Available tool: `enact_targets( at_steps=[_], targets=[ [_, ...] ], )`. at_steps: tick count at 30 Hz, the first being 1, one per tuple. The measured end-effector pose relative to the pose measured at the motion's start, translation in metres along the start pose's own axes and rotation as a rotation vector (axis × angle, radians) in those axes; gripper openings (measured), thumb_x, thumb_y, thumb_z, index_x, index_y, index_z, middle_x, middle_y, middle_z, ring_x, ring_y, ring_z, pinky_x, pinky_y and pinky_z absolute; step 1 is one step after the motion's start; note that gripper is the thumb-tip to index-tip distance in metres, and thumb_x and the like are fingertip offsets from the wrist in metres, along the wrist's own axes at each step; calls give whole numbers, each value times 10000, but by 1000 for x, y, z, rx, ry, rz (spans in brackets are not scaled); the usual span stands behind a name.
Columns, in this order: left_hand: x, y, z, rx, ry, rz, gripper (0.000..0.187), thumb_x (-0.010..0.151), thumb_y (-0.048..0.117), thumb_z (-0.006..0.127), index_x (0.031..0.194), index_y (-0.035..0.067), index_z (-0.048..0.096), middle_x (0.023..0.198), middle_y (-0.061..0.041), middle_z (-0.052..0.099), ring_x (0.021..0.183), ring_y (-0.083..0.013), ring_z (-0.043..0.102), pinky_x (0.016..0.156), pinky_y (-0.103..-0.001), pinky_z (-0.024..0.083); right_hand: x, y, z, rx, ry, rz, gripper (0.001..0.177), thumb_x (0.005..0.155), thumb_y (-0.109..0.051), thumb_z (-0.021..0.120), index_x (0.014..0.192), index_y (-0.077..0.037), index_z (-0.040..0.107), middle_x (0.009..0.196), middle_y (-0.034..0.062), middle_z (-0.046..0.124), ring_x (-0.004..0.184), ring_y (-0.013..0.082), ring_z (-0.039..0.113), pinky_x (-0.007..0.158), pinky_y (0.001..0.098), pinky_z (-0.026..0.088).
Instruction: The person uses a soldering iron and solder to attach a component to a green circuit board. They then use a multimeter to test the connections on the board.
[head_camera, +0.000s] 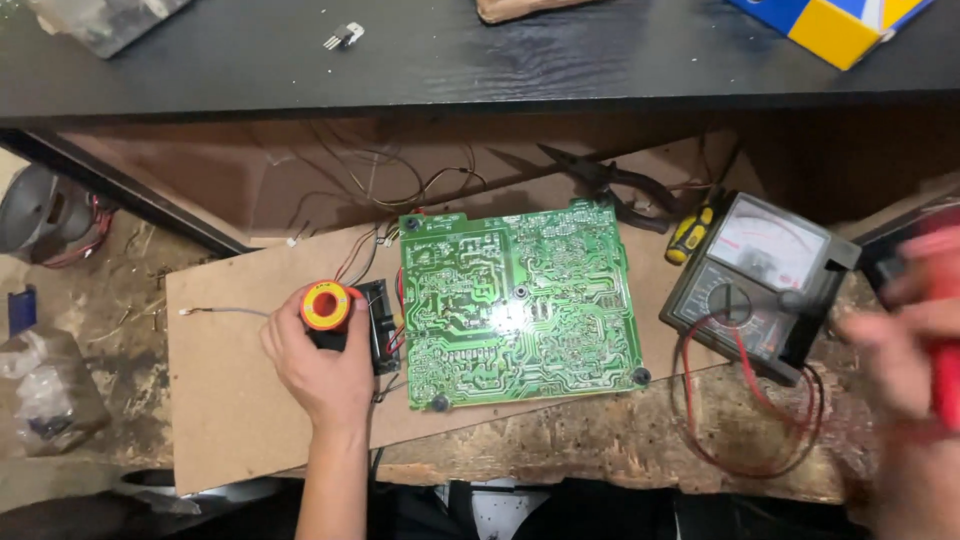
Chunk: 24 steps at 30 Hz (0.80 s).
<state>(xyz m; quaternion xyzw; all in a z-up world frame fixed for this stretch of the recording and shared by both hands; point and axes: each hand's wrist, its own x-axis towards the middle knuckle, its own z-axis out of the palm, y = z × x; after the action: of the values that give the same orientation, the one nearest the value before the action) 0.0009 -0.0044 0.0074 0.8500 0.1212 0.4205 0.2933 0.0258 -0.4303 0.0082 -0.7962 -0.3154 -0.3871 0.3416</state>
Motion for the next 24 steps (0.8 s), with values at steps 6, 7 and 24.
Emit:
enact_targets(
  at_steps=[6, 7, 24],
  targets=[
    [3, 4, 0, 44, -43, -2, 327, 710, 146, 677, 935, -3, 492, 845, -117, 491, 802, -255, 410, 678, -342, 356, 93, -89, 81, 455, -228, 50, 299, 782, -135, 472, 1021, 42, 443, 866, 144, 603, 763, 194, 632, 787, 326, 485],
    [2, 5, 1, 46, -40, 13, 323, 710, 139, 679, 932, -4, 493, 841, -120, 489, 802, -264, 413, 692, -345, 348, 98, -99, 83, 571, -336, 165, 258, 720, -81, 546, 952, 28, 520, 864, 125, 617, 831, 208, 617, 950, 403, 430],
    [3, 1, 3, 42, -76, 4, 298, 722, 130, 674, 908, -17, 492, 825, -122, 476, 787, -253, 397, 693, -335, 330, 79, -94, 99, 555, -336, 254, 113, 748, -103, 462, 651, -65, 506, 595, 28, 546, 551, 141, 528, 798, 336, 385]
  ],
)
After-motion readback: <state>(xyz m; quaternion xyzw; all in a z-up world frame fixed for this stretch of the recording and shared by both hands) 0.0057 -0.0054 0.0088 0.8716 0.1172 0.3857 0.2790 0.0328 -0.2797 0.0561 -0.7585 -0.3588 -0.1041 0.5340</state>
